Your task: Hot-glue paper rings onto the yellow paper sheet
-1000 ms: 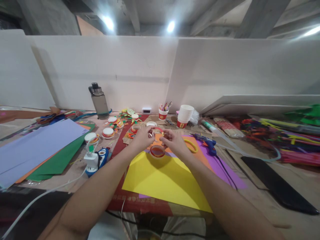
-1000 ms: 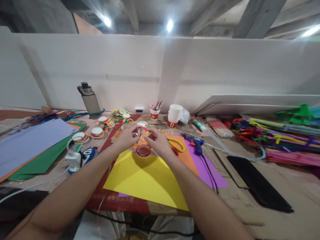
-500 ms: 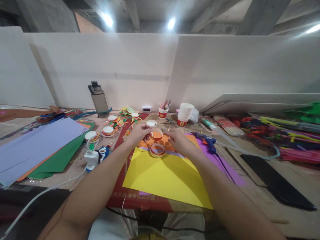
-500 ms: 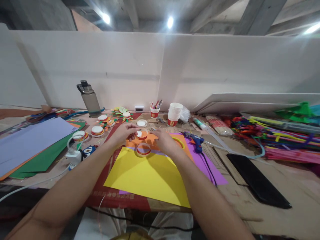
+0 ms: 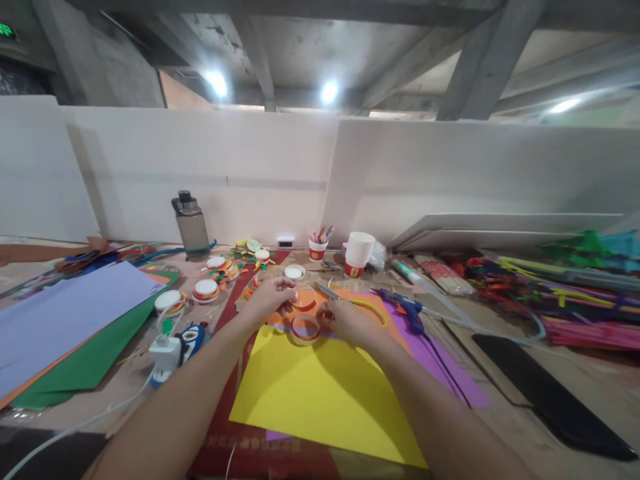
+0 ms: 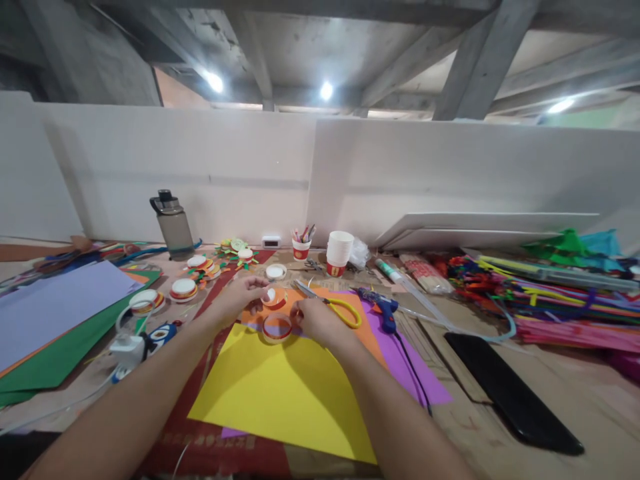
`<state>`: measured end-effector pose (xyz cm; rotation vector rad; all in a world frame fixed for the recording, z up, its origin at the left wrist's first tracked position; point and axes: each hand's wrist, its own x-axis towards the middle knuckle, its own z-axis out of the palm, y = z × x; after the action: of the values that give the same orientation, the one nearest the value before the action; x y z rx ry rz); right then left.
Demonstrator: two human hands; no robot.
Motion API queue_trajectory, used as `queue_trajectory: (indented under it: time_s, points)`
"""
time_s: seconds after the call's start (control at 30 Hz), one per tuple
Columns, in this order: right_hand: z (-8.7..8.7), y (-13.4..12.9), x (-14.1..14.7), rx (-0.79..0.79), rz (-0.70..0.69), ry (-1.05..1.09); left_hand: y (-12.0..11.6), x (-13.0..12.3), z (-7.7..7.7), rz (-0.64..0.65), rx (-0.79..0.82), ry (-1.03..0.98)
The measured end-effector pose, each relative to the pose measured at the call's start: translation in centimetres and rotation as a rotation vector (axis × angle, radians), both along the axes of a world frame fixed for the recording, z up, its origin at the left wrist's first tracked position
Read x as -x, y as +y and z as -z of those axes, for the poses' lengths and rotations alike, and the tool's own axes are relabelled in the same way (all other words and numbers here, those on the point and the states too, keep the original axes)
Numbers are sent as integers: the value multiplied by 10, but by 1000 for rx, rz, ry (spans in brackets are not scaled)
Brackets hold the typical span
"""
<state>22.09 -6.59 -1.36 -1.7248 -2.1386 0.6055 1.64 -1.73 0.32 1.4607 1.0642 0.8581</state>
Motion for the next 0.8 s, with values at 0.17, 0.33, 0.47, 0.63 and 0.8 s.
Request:
queue_trajectory:
  time_s: [0.17, 0.33, 0.47, 0.63, 0.8]
  points:
    - [-9, 6, -17, -57, 68, 237, 4, 3, 1, -41, 10, -114]
    - [-37, -18, -23, 345, -265, 653, 8, 4, 3, -51, -143, -157]
    - [-51, -36, -18, 761, -668, 597, 7, 3, 2, 58, -372, -8]
    - [-38, -14, -31, 229, -170, 496, -4, 1, -4, 219, -618, 378]
    - [-15, 6, -38, -196, 162, 253, -12, -4, -2, 441, -692, 603]
